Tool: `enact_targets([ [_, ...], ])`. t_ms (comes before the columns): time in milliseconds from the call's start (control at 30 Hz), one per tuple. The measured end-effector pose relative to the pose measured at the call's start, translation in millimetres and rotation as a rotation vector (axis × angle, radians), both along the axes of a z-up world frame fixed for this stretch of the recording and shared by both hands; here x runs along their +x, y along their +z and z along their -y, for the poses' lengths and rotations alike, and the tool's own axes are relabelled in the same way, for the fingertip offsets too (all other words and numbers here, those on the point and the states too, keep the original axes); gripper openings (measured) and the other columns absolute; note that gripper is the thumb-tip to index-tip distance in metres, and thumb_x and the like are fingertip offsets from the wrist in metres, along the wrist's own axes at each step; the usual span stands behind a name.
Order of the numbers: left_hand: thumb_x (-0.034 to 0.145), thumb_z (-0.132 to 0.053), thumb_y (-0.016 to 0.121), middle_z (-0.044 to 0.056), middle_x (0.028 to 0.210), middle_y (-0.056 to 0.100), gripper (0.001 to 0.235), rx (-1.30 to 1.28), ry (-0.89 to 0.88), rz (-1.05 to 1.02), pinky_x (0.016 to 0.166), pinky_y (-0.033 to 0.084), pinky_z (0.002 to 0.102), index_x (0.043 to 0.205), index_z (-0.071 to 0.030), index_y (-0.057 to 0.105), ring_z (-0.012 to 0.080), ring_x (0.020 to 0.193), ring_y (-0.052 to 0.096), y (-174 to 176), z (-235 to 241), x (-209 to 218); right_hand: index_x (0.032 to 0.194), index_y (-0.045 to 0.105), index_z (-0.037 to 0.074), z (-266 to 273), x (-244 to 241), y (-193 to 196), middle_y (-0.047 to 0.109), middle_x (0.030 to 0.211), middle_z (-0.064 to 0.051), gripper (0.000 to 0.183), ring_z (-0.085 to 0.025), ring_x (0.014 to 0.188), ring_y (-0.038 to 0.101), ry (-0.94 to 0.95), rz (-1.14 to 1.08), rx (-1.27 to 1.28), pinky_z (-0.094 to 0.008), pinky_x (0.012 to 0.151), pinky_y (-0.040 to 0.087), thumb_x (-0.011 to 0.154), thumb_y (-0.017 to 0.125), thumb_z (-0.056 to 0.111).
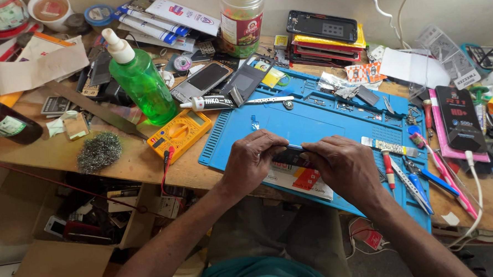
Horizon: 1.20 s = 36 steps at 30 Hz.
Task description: The person applies adhesive to the interior frame of a disassembled smartphone, then installs the battery and reattaches the back cover. They use a screwdriver to secure internal components and connect a charging cable to test the device.
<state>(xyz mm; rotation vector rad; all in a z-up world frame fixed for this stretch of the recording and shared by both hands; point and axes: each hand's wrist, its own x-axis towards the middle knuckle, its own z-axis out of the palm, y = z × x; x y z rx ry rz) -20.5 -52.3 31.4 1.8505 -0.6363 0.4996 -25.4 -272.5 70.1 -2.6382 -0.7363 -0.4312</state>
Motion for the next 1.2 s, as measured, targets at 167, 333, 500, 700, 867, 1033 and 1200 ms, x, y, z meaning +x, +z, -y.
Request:
enact_targets([
  [167,0.09,-0.001,0.076,0.011,0.106,0.075,0.021,0.048,-0.001,0.045,0.082,0.06,0.035,0.11,-0.003,0.072,0.0259,0.098,0.074,0.5,-3.2,-2.5,0.109,0.078,0.011,2.4,-0.7,0.9,0.077,0.091,-0.009,0.024,-0.027,0.079,0.073,0.008,-0.005,0.011,-0.04,0.065,0.057,0.086,0.075,0.017],
  [333,0.087,-0.005,0.078,0.011,0.112,0.073,0.032,0.044,-0.068,-0.031,0.086,0.061,0.034,0.118,-0.005,0.07,0.0255,0.103,0.073,7.3,-10.8,1.2,0.112,0.077,0.011,-2.0,-2.9,4.4,0.077,0.096,-0.008,0.027,-0.027,0.083,0.073,0.036,0.029,0.058,-0.039,0.068,0.058,0.086,0.075,0.014],
  [500,0.087,-0.005,0.078,0.01,0.107,0.074,0.026,0.085,-0.058,0.039,0.087,0.059,0.036,0.113,-0.005,0.072,0.0264,0.1,0.072,6.3,-11.4,5.0,0.106,0.078,0.011,-10.0,-3.0,3.0,0.077,0.093,-0.006,0.021,-0.026,0.082,0.072,0.015,0.057,0.075,-0.04,0.07,0.057,0.086,0.078,0.017],
  [700,0.09,-0.006,0.077,0.007,0.097,0.073,0.013,0.13,0.017,0.053,0.083,0.058,0.037,0.103,-0.006,0.074,0.0247,0.092,0.071,1.2,-0.6,3.3,0.098,0.078,0.011,-13.4,0.5,-3.4,0.077,0.092,-0.004,0.014,-0.024,0.083,0.072,0.044,0.143,0.069,-0.038,0.072,0.055,0.085,0.078,0.016],
  [867,0.09,-0.007,0.076,0.008,0.102,0.073,0.017,0.106,-0.001,0.059,0.085,0.058,0.037,0.107,-0.005,0.073,0.0257,0.096,0.071,7.9,-3.8,-2.3,0.103,0.078,0.009,-6.8,-3.8,-1.5,0.077,0.093,-0.005,0.025,-0.025,0.084,0.07,0.05,0.135,0.081,-0.039,0.073,0.054,0.08,0.081,0.017],
  [1033,0.09,-0.008,0.076,0.01,0.106,0.073,0.021,0.153,-0.024,0.145,0.086,0.057,0.039,0.111,-0.004,0.073,0.0289,0.098,0.068,5.8,5.2,-2.8,0.105,0.078,0.01,4.7,-9.2,-4.6,0.077,0.097,-0.005,0.025,-0.023,0.088,0.07,0.008,0.106,0.149,-0.037,0.076,0.054,0.081,0.082,0.014],
  [1200,0.092,-0.007,0.075,0.006,0.103,0.073,0.015,0.16,-0.007,0.098,0.087,0.058,0.038,0.107,-0.008,0.074,0.0263,0.097,0.07,6.0,13.7,-1.6,0.102,0.079,0.011,7.6,-7.5,-8.7,0.078,0.095,-0.004,0.019,-0.023,0.087,0.071,0.005,0.11,0.13,-0.037,0.077,0.054,0.083,0.081,0.01],
])
